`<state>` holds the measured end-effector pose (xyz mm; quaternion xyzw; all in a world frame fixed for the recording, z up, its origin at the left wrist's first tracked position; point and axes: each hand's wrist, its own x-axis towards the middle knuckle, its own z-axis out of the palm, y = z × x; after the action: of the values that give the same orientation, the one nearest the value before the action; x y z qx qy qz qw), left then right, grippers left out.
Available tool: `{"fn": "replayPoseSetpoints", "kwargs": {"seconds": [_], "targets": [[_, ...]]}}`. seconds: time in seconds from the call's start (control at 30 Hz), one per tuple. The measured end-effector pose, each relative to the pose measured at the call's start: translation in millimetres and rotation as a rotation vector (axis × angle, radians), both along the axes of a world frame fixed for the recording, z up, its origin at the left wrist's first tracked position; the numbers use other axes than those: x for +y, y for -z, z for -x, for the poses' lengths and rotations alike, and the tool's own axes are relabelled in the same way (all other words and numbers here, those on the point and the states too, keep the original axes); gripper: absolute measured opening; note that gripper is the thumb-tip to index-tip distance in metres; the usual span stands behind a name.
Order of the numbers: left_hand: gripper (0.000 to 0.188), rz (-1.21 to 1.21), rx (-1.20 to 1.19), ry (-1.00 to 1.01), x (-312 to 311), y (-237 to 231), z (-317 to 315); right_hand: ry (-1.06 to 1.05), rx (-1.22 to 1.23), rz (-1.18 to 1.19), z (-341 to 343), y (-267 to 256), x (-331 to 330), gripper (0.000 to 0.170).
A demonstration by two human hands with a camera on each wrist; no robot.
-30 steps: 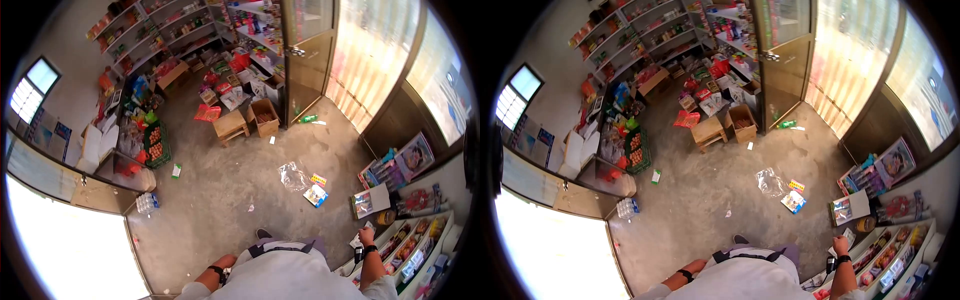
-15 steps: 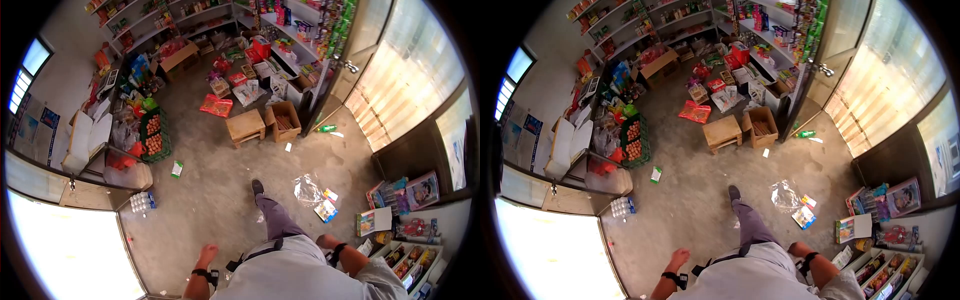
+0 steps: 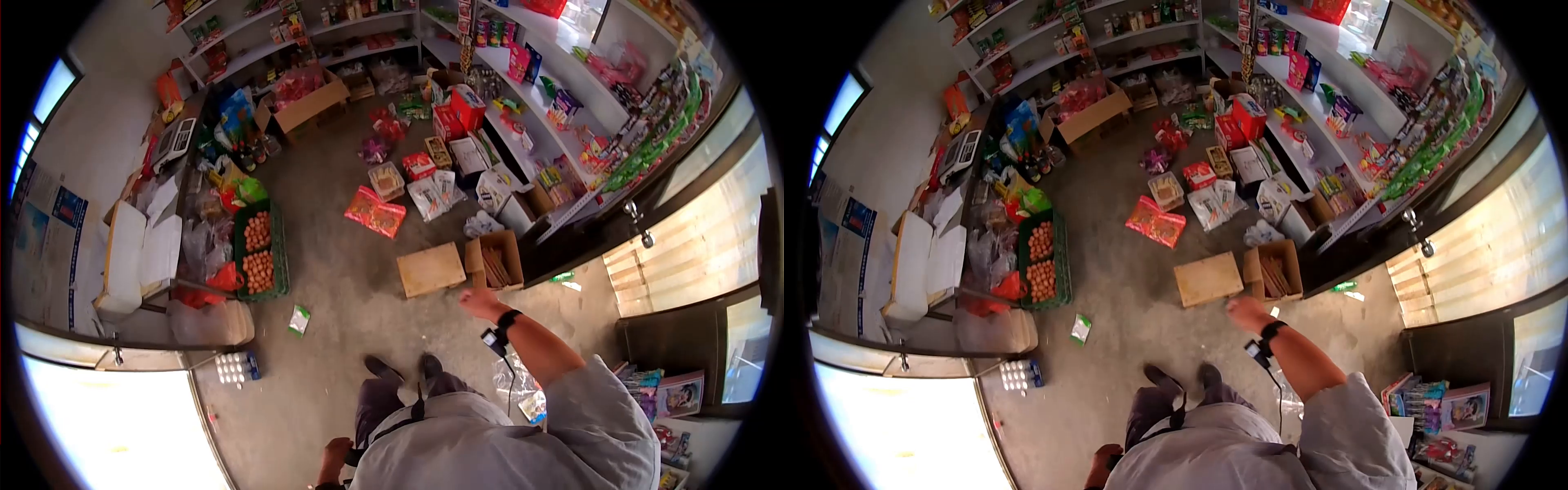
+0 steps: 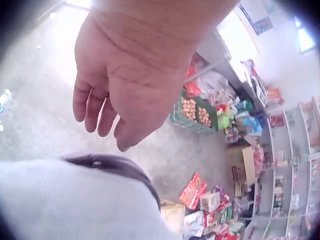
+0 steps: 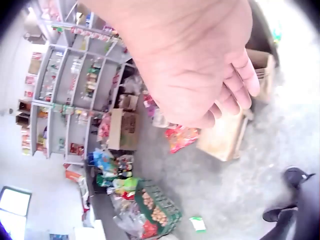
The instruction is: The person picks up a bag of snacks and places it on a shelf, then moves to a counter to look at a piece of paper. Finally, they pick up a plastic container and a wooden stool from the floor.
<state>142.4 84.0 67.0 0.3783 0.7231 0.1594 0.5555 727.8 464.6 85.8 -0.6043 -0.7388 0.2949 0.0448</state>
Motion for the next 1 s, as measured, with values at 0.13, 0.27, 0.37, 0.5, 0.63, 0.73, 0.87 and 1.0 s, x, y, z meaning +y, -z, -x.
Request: {"fn": "replayPoseSetpoints", "kwargs": {"seconds": [0.13, 0.27, 0.37, 0.5, 0.63, 0.73, 0.87, 1.0], "targets": [[0.035, 0.064, -0.443, -0.136, 91, 22, -3, 0.219, 0.374, -0.027, 75, -67, 97, 0.024], [0.032, -0.093, -0.114, 0.232, 225, 41, 64, 0.115, 0.246, -0.029, 88, -19, 118, 0.023], [0.028, -0.027, 0.231, 0.629, 357, 0, 111, -0.192, -0.313, 0.224, 45, 100, 72, 0.04], [0.017, 0.424, -0.138, 0.229, 515, 7, 213, 0.061, -0.463, 0.697, 34, 61, 19, 0.036], [0.015, 0.229, 0.11, 0.161, 716, -25, 251, -0.005, -0.36, 0.68, 65, 80, 12, 0.035], [0.013, 0.105, -0.23, 0.018, 855, -25, 254, -0.2, -0.299, 0.553, 121, 89, 83, 0.032], [0.02, -0.049, -0.038, 0.191, 971, -71, 176, 0.048, 0.054, 0.304, 184, 120, 230, 0.023], [0.03, -0.197, 0.111, 0.592, 1014, -45, 155, 0.191, 0.094, 0.353, 209, 59, 421, 0.03]]}}
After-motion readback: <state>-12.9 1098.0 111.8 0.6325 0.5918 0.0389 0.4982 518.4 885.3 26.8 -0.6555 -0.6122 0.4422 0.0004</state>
